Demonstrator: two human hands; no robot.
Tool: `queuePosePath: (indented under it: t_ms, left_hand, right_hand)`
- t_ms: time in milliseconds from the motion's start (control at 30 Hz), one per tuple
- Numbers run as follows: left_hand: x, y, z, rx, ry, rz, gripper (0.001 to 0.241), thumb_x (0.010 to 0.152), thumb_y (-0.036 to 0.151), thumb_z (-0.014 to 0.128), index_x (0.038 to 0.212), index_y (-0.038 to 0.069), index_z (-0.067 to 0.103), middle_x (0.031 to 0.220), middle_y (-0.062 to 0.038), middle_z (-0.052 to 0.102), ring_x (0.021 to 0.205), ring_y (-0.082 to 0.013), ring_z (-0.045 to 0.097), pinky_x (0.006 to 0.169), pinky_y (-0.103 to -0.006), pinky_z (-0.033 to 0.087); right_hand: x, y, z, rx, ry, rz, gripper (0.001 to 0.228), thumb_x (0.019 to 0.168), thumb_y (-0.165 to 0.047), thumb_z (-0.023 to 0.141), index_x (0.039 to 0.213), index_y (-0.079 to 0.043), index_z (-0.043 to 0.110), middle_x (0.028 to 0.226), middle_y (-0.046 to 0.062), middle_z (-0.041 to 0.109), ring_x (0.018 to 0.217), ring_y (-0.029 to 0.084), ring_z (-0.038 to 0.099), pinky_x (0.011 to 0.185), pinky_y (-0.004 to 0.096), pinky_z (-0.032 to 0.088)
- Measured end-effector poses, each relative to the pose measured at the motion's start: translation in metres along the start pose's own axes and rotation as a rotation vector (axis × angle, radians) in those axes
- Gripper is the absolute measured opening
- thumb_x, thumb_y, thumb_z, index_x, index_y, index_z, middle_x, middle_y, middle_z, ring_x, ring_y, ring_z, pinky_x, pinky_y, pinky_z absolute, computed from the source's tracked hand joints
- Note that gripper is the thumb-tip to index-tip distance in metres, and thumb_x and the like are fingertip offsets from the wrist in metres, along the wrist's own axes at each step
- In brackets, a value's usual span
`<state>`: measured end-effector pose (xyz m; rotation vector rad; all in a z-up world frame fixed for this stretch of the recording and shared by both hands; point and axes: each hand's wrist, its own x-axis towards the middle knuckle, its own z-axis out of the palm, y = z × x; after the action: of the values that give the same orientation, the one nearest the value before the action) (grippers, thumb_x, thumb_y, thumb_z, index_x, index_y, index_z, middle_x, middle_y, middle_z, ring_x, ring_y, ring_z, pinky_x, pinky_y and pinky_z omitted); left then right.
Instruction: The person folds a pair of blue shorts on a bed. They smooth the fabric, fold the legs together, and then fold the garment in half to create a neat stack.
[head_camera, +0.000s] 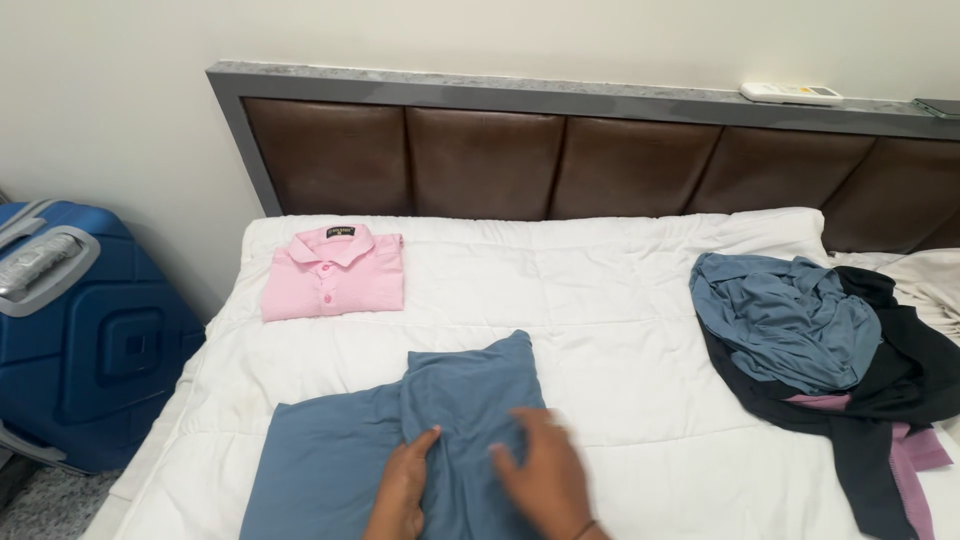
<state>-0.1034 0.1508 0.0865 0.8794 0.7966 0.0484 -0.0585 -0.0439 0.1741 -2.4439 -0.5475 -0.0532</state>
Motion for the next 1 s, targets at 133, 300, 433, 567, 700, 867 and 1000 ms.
queuePosePath:
  t_ms: [133, 300, 433, 567, 700, 867, 1000]
  left_hand:
    - [-0.001, 0.003, 0.003, 0.251, 0.125, 0.041, 0.059, 0.080, 0.028, 0.074, 0.133, 0.002, 0.066, 0.120, -0.016, 0.079, 0.106, -0.0292, 0.076, 0.097, -0.0395, 0.056]
    - [-0.037, 0.026, 0.022, 0.633, 0.289, 0.043, 0.060, 0.081, 0.031, 0.078, 0.135, 0.007, 0.067, 0.123, -0.011, 0.077, 0.112, -0.0274, 0.073, 0.100, -0.0375, 0.054]
    - [-0.022, 0.013, 0.022, 0.653, 0.304, 0.117, 0.064, 0.080, 0.030, 0.080, 0.137, 0.007, 0.065, 0.124, -0.012, 0.077, 0.114, -0.0277, 0.074, 0.101, -0.0368, 0.054]
    - [-0.001, -0.025, 0.035, 0.472, 0.147, 0.159, 0.064, 0.076, 0.023, 0.080, 0.136, 0.004, 0.065, 0.122, -0.014, 0.079, 0.111, -0.0279, 0.075, 0.101, -0.0363, 0.054]
    - [0.013, -0.061, 0.062, 0.313, -0.220, 0.238, 0.072, 0.074, 0.011, 0.080, 0.141, 0.000, 0.054, 0.129, -0.016, 0.074, 0.116, -0.0267, 0.070, 0.104, -0.0341, 0.051]
    - [-0.001, -0.081, 0.093, 0.397, -0.405, 0.279, 0.086, 0.074, 0.007, 0.080, 0.149, 0.002, 0.039, 0.141, -0.015, 0.065, 0.128, -0.0251, 0.065, 0.111, -0.0331, 0.047]
    - [-0.009, -0.073, 0.100, 0.728, -0.240, 0.287, 0.093, 0.074, 0.011, 0.082, 0.153, 0.007, 0.034, 0.146, -0.016, 0.060, 0.136, -0.0270, 0.060, 0.116, -0.0337, 0.043]
  right_hand:
    - [0.021, 0.065, -0.012, 0.124, -0.298, 0.587, 0.072, 0.081, -0.050, 0.081, 0.132, -0.005, 0.060, 0.102, 0.011, 0.077, 0.096, 0.022, 0.075, 0.088, 0.033, 0.059]
    - [0.030, 0.058, -0.009, 0.537, -0.426, 0.720, 0.066, 0.081, -0.038, 0.084, 0.131, -0.001, 0.062, 0.098, 0.011, 0.074, 0.089, 0.020, 0.073, 0.082, 0.031, 0.055]
    - [0.036, 0.072, -0.015, 0.701, -0.466, 0.593, 0.053, 0.077, -0.023, 0.083, 0.122, 0.003, 0.072, 0.100, 0.013, 0.082, 0.091, 0.020, 0.077, 0.087, 0.029, 0.059]
    - [0.040, 0.128, -0.030, 0.765, -0.427, 0.512, 0.047, 0.077, -0.016, 0.083, 0.117, 0.007, 0.074, 0.101, 0.015, 0.080, 0.089, 0.021, 0.074, 0.085, 0.032, 0.059]
    - [0.046, 0.170, -0.076, 0.717, -0.413, 0.468, 0.052, 0.078, -0.015, 0.082, 0.125, 0.003, 0.071, 0.106, 0.011, 0.082, 0.095, 0.018, 0.075, 0.090, 0.031, 0.057]
    - [0.041, 0.196, -0.130, 0.751, -0.474, 0.368, 0.069, 0.075, -0.017, 0.081, 0.139, -0.006, 0.057, 0.121, 0.003, 0.078, 0.110, 0.013, 0.072, 0.100, 0.029, 0.052]
    - [0.050, 0.213, -0.129, 0.490, -0.531, 0.657, 0.076, 0.084, -0.031, 0.083, 0.152, -0.013, 0.055, 0.113, 0.025, 0.064, 0.102, 0.020, 0.064, 0.102, 0.046, 0.052]
